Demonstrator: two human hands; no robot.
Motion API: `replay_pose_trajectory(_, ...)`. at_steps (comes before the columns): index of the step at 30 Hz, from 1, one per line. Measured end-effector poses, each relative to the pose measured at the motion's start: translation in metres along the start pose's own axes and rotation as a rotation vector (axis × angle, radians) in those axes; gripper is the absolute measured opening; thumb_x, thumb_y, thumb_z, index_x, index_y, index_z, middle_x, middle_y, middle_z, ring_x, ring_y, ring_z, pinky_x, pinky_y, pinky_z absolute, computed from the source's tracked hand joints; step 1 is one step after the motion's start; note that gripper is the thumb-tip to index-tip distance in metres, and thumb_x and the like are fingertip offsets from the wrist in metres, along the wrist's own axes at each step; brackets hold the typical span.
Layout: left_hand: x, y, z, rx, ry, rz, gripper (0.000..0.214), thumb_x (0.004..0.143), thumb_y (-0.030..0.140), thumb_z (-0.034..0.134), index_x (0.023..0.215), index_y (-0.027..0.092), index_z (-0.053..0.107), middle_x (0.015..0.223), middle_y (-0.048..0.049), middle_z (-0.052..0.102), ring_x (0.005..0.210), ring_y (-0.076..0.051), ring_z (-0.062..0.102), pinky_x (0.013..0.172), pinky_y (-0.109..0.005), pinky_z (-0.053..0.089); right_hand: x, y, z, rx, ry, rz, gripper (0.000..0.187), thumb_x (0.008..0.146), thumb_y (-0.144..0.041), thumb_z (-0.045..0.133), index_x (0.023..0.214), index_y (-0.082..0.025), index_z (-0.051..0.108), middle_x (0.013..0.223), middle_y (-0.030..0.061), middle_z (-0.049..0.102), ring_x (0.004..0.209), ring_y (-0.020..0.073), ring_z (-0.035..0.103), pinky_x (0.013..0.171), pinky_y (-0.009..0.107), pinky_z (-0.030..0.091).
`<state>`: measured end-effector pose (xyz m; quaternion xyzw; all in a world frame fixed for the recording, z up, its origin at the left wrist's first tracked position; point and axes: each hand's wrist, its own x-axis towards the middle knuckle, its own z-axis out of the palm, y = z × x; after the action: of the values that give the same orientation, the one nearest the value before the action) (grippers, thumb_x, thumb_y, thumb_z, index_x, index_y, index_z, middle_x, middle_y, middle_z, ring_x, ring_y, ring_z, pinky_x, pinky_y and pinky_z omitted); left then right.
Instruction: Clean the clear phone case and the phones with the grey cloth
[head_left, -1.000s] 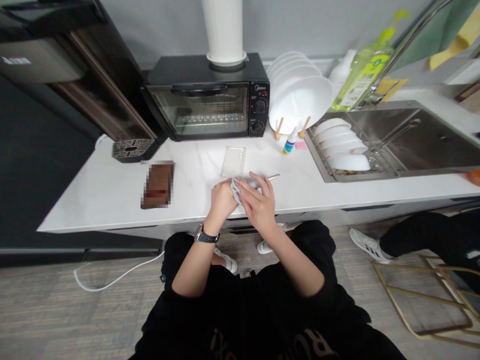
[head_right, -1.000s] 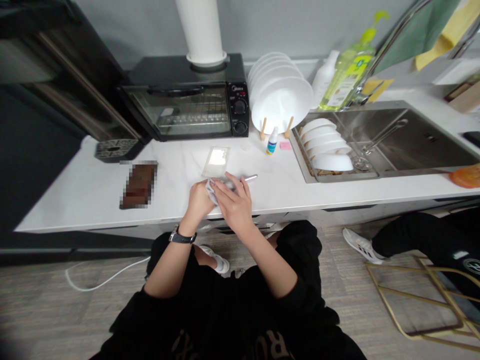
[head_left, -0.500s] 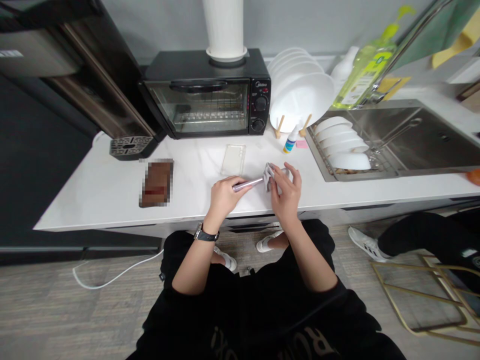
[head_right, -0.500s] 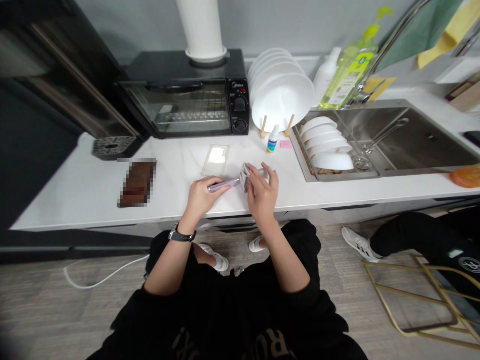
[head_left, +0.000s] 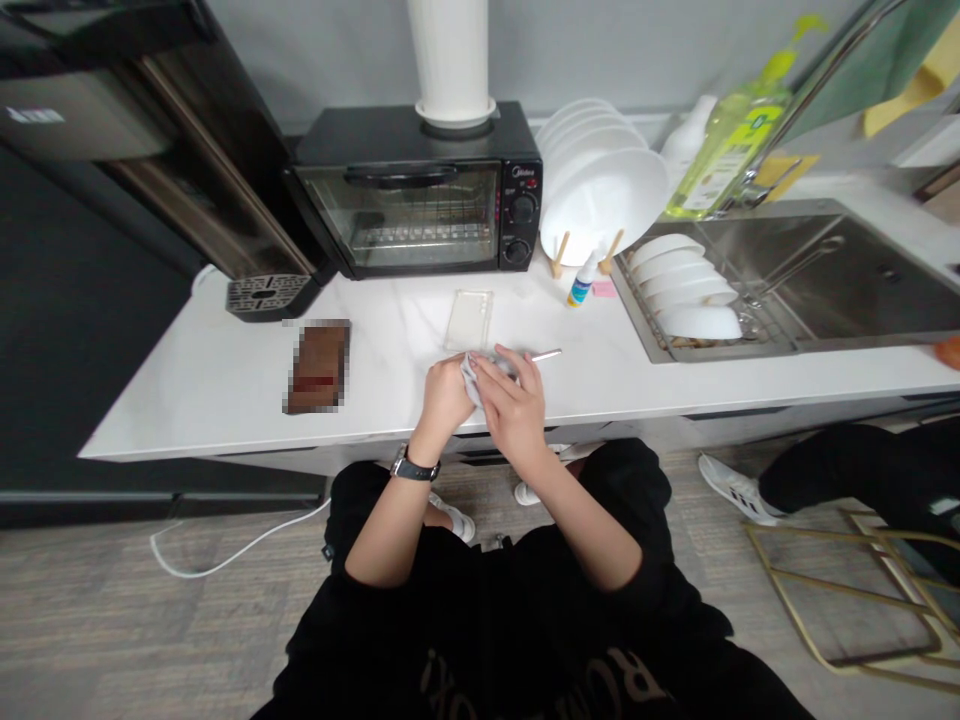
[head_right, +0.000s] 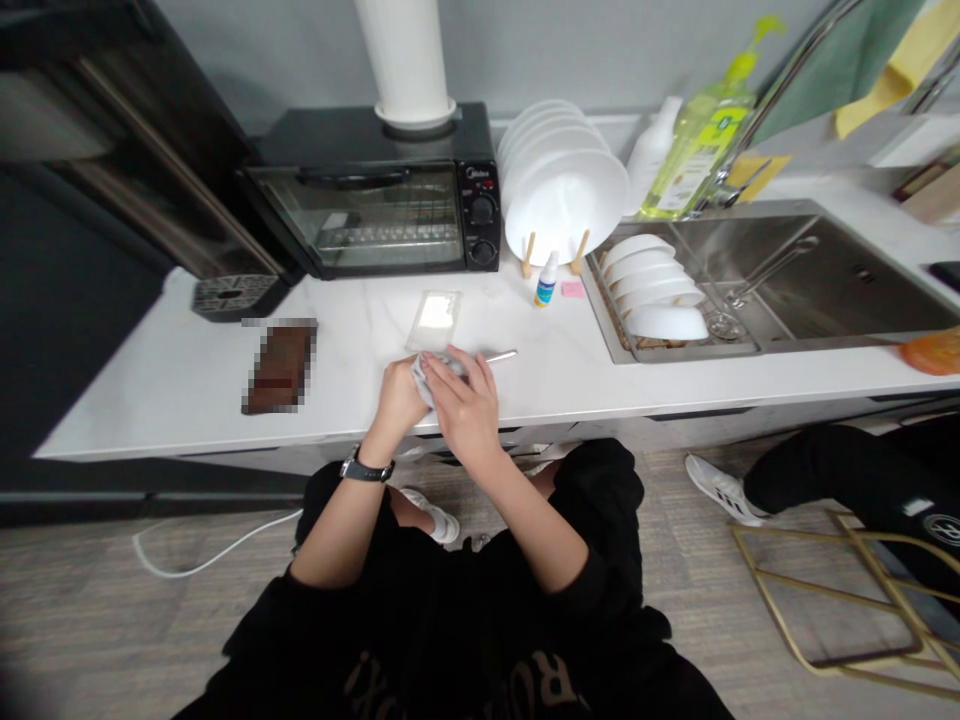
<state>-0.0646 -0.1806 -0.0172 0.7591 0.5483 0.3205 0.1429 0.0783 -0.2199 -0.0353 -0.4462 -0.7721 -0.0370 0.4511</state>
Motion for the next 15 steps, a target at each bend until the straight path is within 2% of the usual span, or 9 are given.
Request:
replay_pose_trajectory(2, 0.000, -0.001, 0.000, 0.003, 0.000, 0.010, 0.018, 0.090, 0.011, 0.063, 0.075, 0.017, 0.070, 0.082, -0.0089, 0.078, 0.073, -0.021, 0.071, 0.067, -0.029, 0.045, -0.001, 0.002, 0.000, -0.012, 0.014, -0.021, 0.043, 0.107, -0.015, 0.052, 0.143, -0.030, 0.069, 0.141, -0.0014, 0.075, 0.149, 0.0252, 0.054, 0.131, 0.052, 0.033)
replay_pose_trajectory(5, 0.000, 0.001, 0.001, -0.055, 0.005, 0.010, 0.017, 0.091, 0.012, 0.065, 0.077, 0.018, 0.072, 0.083, -0.0061, 0.079, 0.077, -0.020, 0.072, 0.070, -0.028, 0.047, -0.001, 0.017, -0.011, -0.036, 0.013, -0.017, 0.044, 0.106, -0.015, 0.052, 0.145, -0.030, 0.068, 0.141, -0.0007, 0.075, 0.151, 0.0262, 0.052, 0.130, 0.053, 0.033)
replay_pose_trajectory(8, 0.000, 0.004, 0.001, -0.164, 0.025, 0.021, 0.006, 0.093, 0.022, 0.074, 0.088, 0.021, 0.078, 0.089, -0.0030, 0.081, 0.082, -0.019, 0.074, 0.075, -0.028, 0.050, -0.001, 0.041, -0.029, -0.072, 0.023, 0.053, 0.043, 0.107, -0.017, 0.052, 0.144, -0.030, 0.068, 0.143, 0.0017, 0.075, 0.152, 0.0282, 0.050, 0.130, 0.058, 0.033)
replay_pose_trajectory(10, 0.000, 0.004, 0.001, -0.222, 0.035, 0.031, 0.008, 0.093, 0.030, 0.079, 0.093, 0.023, 0.080, 0.092, -0.0026, 0.082, 0.082, -0.019, 0.074, 0.075, -0.028, 0.050, -0.001, 0.055, -0.038, -0.100, 0.046, 0.106, 0.042, 0.107, -0.017, 0.051, 0.142, -0.030, 0.070, 0.142, 0.0026, 0.075, 0.152, 0.0290, 0.049, 0.129, 0.061, 0.033)
replay_pose_trajectory(15, -0.001, 0.001, 0.002, -0.235, 0.041, 0.022, 0.012, 0.092, 0.034, 0.082, 0.093, 0.022, 0.081, 0.093, -0.0035, 0.083, 0.081, -0.020, 0.075, 0.073, -0.029, 0.050, -0.002, 0.072, -0.044, -0.113, 0.085, 0.143, 0.041, 0.107, -0.017, 0.049, 0.140, -0.029, 0.071, 0.141, 0.0039, 0.075, 0.150, 0.0294, 0.050, 0.128, 0.062, 0.035)
